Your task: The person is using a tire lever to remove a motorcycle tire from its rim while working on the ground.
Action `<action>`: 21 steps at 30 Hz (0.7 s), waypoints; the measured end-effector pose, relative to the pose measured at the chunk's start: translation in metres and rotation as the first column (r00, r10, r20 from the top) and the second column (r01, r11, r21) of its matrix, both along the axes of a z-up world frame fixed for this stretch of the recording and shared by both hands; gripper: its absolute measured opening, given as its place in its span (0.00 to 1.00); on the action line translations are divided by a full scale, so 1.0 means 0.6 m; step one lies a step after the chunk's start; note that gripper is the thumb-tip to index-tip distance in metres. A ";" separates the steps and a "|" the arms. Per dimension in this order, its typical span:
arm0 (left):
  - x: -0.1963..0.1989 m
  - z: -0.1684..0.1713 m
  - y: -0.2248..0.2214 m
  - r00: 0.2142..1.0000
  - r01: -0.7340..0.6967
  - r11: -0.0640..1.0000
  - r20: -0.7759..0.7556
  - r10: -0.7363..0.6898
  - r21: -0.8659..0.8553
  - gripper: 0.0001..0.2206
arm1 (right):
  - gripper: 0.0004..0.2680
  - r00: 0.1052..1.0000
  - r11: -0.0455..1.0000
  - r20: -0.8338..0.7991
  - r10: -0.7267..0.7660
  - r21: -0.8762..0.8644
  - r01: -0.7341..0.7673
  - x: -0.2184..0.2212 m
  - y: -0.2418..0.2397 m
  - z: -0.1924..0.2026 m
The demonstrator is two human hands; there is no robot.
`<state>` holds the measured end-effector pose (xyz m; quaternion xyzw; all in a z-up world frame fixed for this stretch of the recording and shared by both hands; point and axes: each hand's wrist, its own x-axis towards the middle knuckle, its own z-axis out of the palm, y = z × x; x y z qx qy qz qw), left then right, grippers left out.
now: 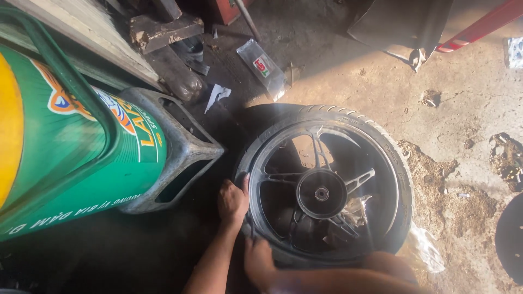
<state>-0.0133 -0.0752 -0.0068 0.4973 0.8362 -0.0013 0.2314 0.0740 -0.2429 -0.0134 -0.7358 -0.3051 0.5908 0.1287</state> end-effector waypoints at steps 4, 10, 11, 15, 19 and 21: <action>0.007 0.006 0.014 1.000 0.006 1.000 0.014 -0.006 -0.010 0.33 | 0.11 0.994 0.915 0.112 -0.002 0.401 -0.043 -0.051 -0.057 -0.037; 0.013 0.019 -0.001 0.996 -0.064 0.998 0.052 0.065 -0.027 0.31 | 0.21 0.943 0.910 0.144 0.299 0.256 -0.327 -0.047 -0.101 -0.073; 0.010 0.017 0.007 0.997 -0.057 0.998 0.053 0.057 -0.011 0.31 | 0.21 0.946 0.908 0.149 0.289 0.270 -0.320 -0.040 -0.100 -0.076; 0.004 0.031 0.008 0.995 -0.057 0.998 0.078 0.058 -0.009 0.36 | 0.13 0.852 0.846 0.166 0.496 0.128 -0.518 0.025 -0.093 -0.062; 0.004 0.019 0.010 0.989 -0.054 0.999 0.134 0.054 -0.008 0.37 | 0.05 0.815 0.702 0.080 0.574 0.463 -0.541 0.158 -0.011 0.000; -0.008 -0.014 -0.002 0.989 -0.033 0.999 0.148 0.028 0.029 0.37 | 0.06 0.849 0.709 0.205 0.487 0.475 -0.521 0.253 0.089 0.101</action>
